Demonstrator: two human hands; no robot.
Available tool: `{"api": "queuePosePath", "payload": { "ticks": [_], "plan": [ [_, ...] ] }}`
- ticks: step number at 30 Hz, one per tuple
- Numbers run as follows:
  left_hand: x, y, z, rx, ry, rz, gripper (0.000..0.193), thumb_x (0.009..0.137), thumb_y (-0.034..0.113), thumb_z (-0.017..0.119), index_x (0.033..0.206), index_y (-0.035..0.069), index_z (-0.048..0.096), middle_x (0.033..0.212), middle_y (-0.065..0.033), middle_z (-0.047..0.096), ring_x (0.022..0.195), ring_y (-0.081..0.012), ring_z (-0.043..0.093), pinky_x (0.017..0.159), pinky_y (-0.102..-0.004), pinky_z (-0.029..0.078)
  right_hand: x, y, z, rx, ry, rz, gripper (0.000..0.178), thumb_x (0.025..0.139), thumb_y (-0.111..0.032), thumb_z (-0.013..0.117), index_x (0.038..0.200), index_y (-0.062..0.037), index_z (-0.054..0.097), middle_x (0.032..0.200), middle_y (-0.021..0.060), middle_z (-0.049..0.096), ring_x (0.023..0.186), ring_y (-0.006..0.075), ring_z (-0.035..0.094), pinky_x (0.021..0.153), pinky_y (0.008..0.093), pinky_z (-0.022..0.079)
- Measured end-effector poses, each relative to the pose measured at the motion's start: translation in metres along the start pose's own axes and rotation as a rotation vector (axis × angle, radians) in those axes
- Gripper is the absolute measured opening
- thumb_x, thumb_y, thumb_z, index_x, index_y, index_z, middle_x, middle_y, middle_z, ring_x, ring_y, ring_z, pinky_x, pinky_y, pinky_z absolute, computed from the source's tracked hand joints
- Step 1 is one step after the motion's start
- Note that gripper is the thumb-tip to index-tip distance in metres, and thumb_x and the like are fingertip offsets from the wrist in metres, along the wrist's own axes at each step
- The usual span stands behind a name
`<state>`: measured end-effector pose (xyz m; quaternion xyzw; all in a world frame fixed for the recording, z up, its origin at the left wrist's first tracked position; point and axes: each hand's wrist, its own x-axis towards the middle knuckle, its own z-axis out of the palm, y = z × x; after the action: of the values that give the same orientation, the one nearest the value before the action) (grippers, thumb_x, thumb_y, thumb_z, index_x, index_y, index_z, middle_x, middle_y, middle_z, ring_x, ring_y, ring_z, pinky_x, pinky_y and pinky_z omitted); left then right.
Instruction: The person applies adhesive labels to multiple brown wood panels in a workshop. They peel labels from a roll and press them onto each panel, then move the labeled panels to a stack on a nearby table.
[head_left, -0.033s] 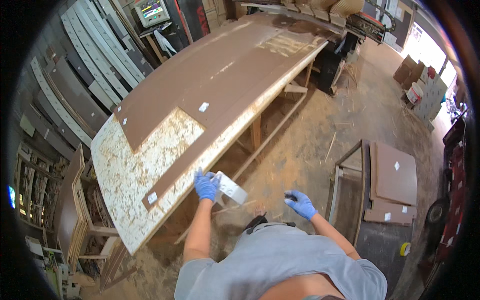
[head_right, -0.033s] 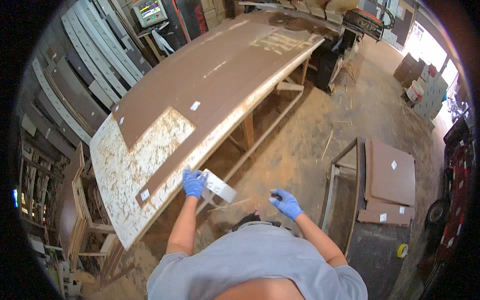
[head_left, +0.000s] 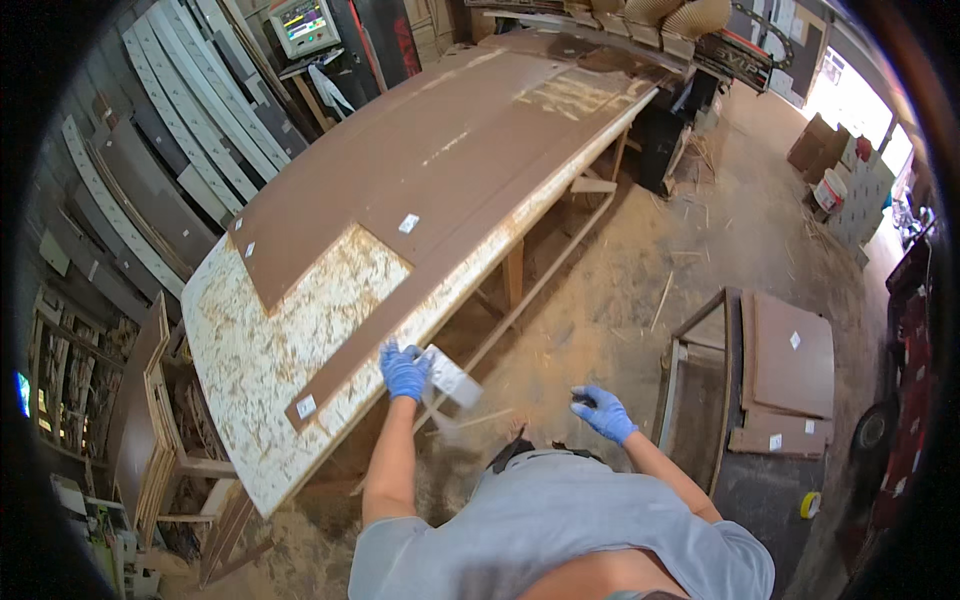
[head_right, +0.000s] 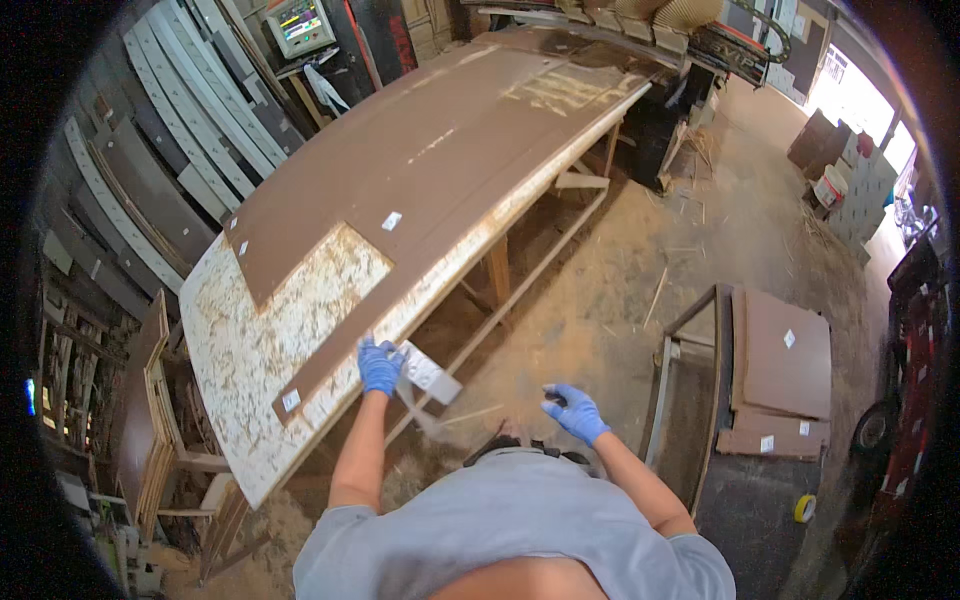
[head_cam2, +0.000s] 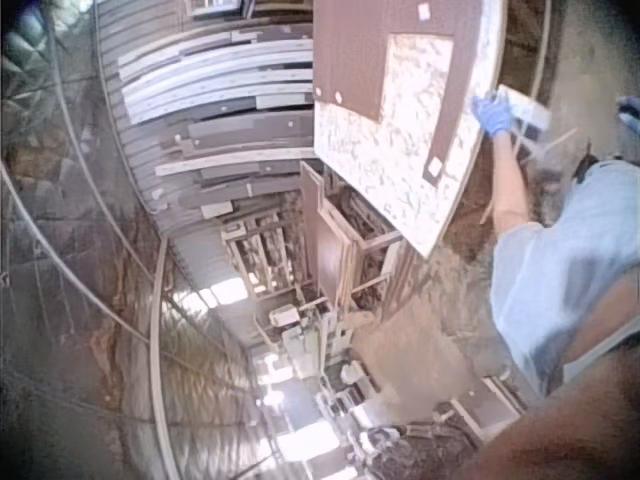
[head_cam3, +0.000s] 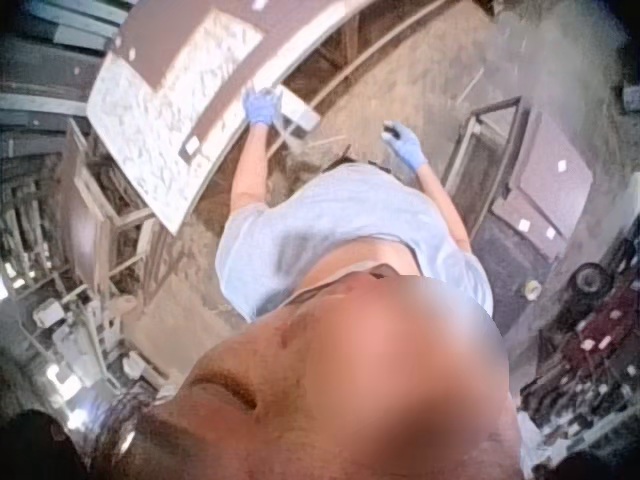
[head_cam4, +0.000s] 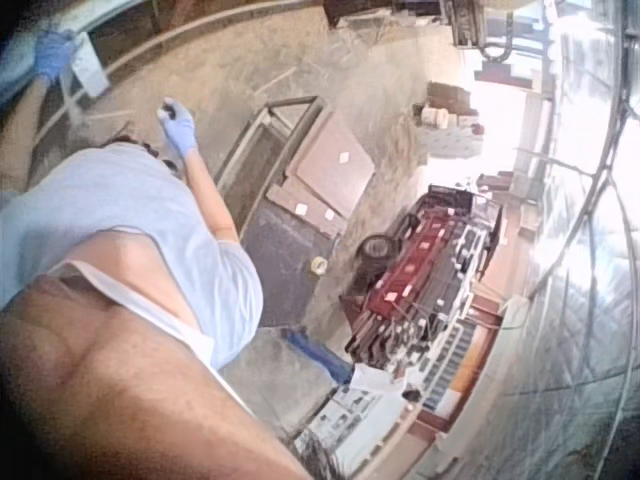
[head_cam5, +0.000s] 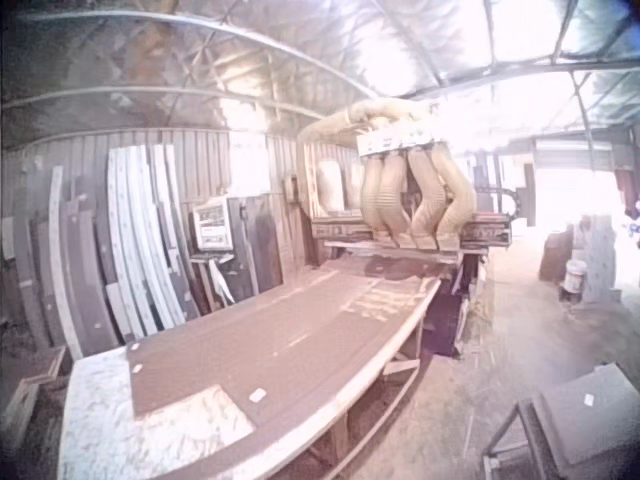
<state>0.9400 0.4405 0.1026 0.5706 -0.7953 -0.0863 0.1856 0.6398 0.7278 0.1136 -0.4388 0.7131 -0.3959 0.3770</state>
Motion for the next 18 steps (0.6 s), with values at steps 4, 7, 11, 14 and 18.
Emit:
{"api": "queuePosePath", "payload": {
  "ticks": [4,7,11,14,18],
  "plan": [
    [0.081,-0.040,0.001,0.131,-0.164,0.007,0.037,0.068,0.049,0.068,0.086,0.016,0.067,0.138,-0.0221,0.035,0.127,-0.0430,0.029,0.107,-0.0426,0.024,0.067,-0.005,-0.023,-0.045,-0.065,0.080,0.046,0.078,-0.027,0.067,0.117,-0.0047,0.056,0.104,0.0123,0.064,0.087,0.0203,0.062,0.081,0.0315,0.049],
    [0.109,-0.058,0.014,0.047,-0.268,-0.137,0.036,0.069,0.049,0.067,0.085,0.017,0.067,0.140,-0.0210,0.032,0.127,-0.0422,0.029,0.108,-0.0421,0.022,0.132,-0.002,-0.040,-0.195,-0.139,0.058,0.051,0.077,-0.034,0.067,0.118,-0.0068,0.056,0.107,0.0125,0.063,0.091,0.0237,0.062,0.082,0.0341,0.049],
    [0.122,-0.062,0.024,0.093,-0.310,-0.214,0.034,0.071,0.050,0.066,0.091,0.022,0.067,0.143,-0.0170,0.028,0.130,-0.0381,0.026,0.108,-0.0442,0.019,0.236,-0.031,-0.057,-0.426,-0.248,-0.052,0.056,0.075,-0.039,0.067,0.121,-0.0104,0.054,0.112,0.0123,0.061,0.100,0.0280,0.059,0.087,0.0370,0.046],
    [0.114,-0.059,0.024,0.014,-0.341,-0.183,0.033,0.073,0.043,0.066,0.086,0.013,0.066,0.131,-0.0191,0.042,0.120,-0.0378,0.038,0.104,-0.0433,0.028,0.324,-0.064,-0.060,-0.697,-0.322,-0.280,0.068,0.074,-0.042,0.067,0.130,-0.0136,0.043,0.130,0.0130,0.047,0.120,0.0299,0.044,0.099,0.0394,0.036],
    [0.082,-0.056,0.036,0.049,-0.028,-0.146,0.022,0.072,0.026,0.069,0.083,0.009,0.061,0.112,-0.0166,0.053,0.102,-0.0349,0.049,0.094,-0.0426,0.037,0.439,-0.108,-0.042,-1.115,-0.421,-0.568,0.085,0.070,-0.044,0.071,0.138,-0.0160,0.029,0.140,0.0150,0.032,0.131,0.0324,0.028,0.106,0.0455,0.021]
  ]
}}
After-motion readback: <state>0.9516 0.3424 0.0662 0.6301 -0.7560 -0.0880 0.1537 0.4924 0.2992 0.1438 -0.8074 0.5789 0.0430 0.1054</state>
